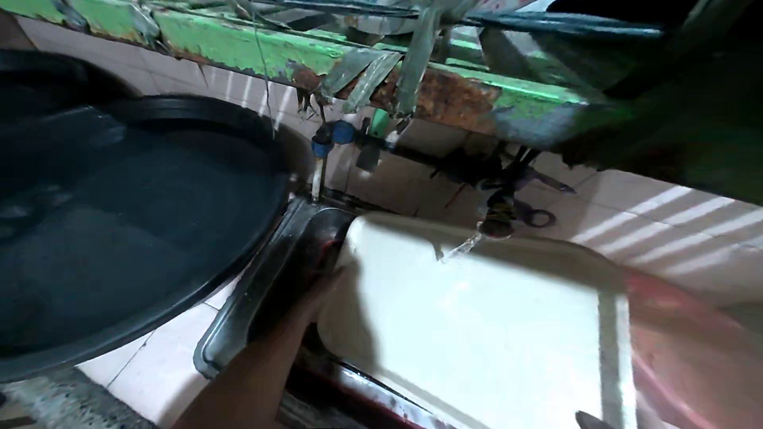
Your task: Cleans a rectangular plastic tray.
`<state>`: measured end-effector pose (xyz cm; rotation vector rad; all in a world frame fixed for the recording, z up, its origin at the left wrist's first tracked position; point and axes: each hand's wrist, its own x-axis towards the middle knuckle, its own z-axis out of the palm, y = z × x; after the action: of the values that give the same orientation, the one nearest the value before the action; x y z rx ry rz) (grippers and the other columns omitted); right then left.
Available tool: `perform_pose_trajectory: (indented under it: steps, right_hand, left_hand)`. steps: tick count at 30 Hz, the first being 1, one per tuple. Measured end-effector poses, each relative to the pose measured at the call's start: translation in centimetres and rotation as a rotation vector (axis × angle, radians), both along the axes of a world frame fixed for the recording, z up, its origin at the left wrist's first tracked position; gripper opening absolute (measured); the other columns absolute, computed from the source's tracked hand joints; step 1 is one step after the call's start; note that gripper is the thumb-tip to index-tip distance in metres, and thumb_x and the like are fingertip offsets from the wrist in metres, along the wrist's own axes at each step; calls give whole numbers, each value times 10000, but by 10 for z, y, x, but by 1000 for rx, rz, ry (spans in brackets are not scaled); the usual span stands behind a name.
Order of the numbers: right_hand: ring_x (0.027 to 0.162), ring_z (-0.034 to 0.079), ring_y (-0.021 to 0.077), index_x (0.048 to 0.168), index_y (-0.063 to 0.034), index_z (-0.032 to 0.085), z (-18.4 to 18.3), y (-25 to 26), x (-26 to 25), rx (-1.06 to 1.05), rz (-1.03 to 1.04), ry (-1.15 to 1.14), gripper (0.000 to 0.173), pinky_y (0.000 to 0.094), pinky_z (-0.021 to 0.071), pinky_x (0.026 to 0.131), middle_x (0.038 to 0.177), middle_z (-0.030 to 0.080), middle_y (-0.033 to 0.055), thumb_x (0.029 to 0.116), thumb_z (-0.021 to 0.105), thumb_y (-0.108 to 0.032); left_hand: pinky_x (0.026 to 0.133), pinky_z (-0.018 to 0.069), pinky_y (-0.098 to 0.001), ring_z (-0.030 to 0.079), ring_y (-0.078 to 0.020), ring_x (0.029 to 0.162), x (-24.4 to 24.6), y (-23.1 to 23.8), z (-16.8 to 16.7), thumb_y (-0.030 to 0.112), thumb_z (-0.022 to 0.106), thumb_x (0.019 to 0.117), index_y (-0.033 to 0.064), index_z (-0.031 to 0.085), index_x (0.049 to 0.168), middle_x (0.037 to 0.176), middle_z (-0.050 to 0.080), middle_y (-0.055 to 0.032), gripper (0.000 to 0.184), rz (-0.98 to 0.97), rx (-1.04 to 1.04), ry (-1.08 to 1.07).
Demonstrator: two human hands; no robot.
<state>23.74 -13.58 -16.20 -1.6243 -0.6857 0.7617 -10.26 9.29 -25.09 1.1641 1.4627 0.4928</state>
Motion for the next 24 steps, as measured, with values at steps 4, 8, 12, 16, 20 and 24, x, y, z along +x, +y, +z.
perform_pose_trajectory:
  steps: [4,8,12,16,20,24]
  right_hand:
    - [1231,567,136,1617,-36,132,-51,30,8,-197,35,-99,749,314,524,991,1516,407,212,973,512,3]
    - [1511,336,303,1621,22,139,-36,72,6,-218,203,-353,725,409,326,1225,1653,225,276,1050,513,-223]
    - [1317,537,260,1477,55,436,58,134,-14,101,110,-757,578,436,459,1085,1474,498,246,1063,441,-348]
    - [1395,430,508,1477,21,473,144,196,-31,-27,318,-1237,514,701,338,1111,1485,470,319,1106,403,-328]
    - [1278,549,503,1371,139,526,200,221,-93,-506,471,-1262,373,592,386,1090,1338,577,364,1114,381,-90]
    - [1385,437,398,1415,177,428,220,232,-114,-570,480,-935,385,420,298,1165,1486,439,351,1109,355,-43]
  left_hand:
    - [1031,488,-503,594,-299,1235,-22,-6,20,448,589,1032,85,522,1454,1368,606,-180,561,87,-122,-177]
    - [1032,484,-525,595,-314,1228,-25,1,64,379,532,1074,76,486,1478,1362,603,-197,507,40,-2,-197]
    - [970,503,-548,634,-315,1118,-24,6,118,387,535,1072,69,581,1385,1241,655,-198,449,-38,123,-20]
    - [757,556,-399,650,-163,824,-31,-9,164,321,564,1064,81,666,1214,953,690,-83,301,0,264,-116]
    - [771,557,-425,672,-174,849,-51,-28,200,317,552,1069,134,683,1242,961,714,-76,284,45,323,-80]
    - [756,536,-430,652,-183,840,-67,-52,221,307,534,1075,145,674,1272,971,702,-79,291,89,365,86]
